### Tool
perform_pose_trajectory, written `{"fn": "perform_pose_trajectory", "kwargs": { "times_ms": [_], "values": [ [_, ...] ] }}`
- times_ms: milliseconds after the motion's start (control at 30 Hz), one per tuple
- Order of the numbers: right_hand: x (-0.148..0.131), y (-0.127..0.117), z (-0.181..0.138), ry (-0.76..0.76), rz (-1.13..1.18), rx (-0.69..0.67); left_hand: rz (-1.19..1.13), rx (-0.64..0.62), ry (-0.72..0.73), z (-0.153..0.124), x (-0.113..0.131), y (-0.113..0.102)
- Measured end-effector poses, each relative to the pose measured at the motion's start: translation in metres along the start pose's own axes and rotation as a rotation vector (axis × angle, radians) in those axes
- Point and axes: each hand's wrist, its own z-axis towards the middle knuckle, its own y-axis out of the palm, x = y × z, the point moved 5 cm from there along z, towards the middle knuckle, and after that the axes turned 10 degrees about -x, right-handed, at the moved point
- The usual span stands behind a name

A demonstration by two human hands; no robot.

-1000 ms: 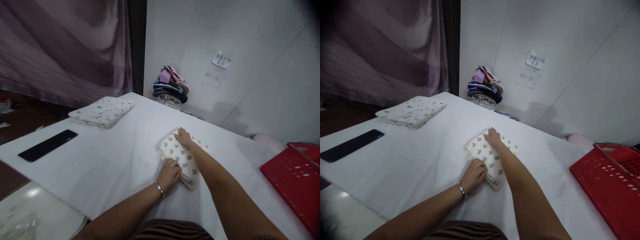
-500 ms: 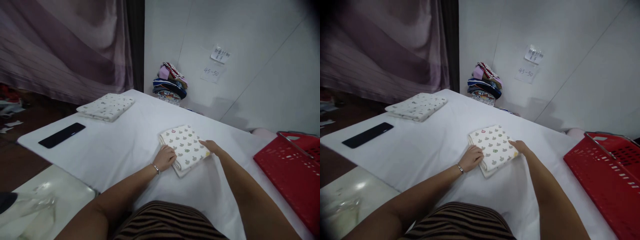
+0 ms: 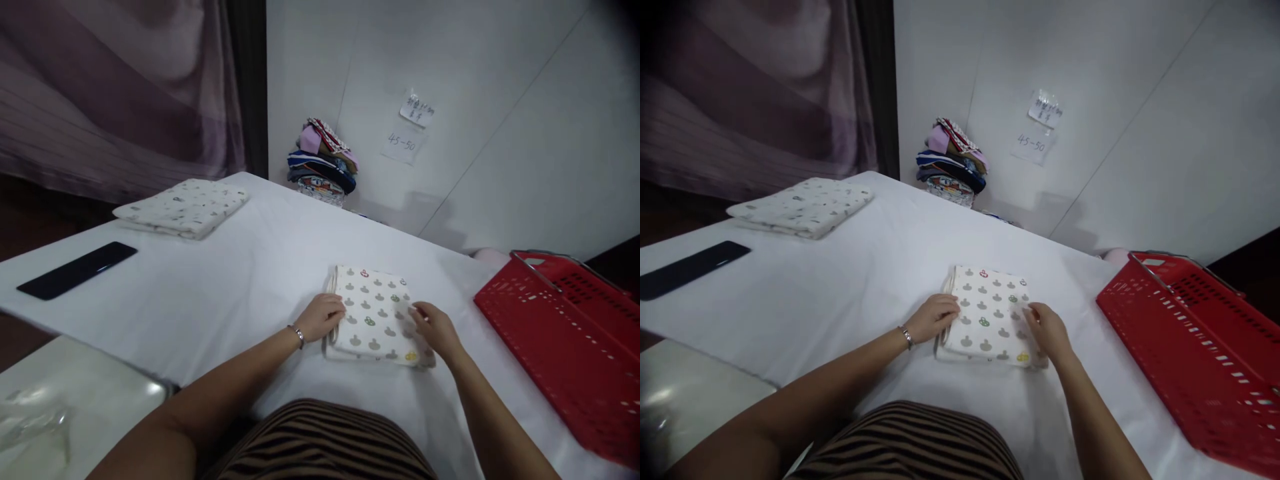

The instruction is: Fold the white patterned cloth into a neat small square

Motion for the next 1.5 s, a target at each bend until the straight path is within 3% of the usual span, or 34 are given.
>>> {"fn": "perform_pose_trajectory", "kwargs": {
  "times_ms": [100, 200, 300, 400, 767, 1100, 1500],
  "values": [
    [-0.054, 0.015, 0.022, -0.194, 0.162, -0.075, -0.04, 0.078, -0.122, 0.011, -0.014, -0.009],
    [-0.098, 0.041, 0.049, -0.29, 0.232, -0.123, -0.097, 0.2, -0.399, 0.024, -0.041, -0.023],
    [-0.119, 0.063, 0.08, -0.256, 0.345, -0.137, -0.212, 0.224, -0.671, 0.036, -0.068, -0.029],
    [-0.127, 0.076, 0.101, -0.217, 0.394, -0.138, -0.252, 0.174, -0.775, 0.047, -0.082, -0.027],
    [-0.132, 0.088, 0.11, -0.176, 0.241, -0.153, -0.273, 0.112, -0.766, 0.059, -0.089, -0.018],
    [-0.128, 0.093, 0.114, -0.219, 0.331, -0.148, -0.462, 0.175, -0.818, 0.061, -0.098, -0.015],
    [-0.133, 0.095, 0.119, -0.233, 0.406, -0.16, -0.423, 0.146, -0.767, 0.062, -0.094, -0.015]
  ]
}}
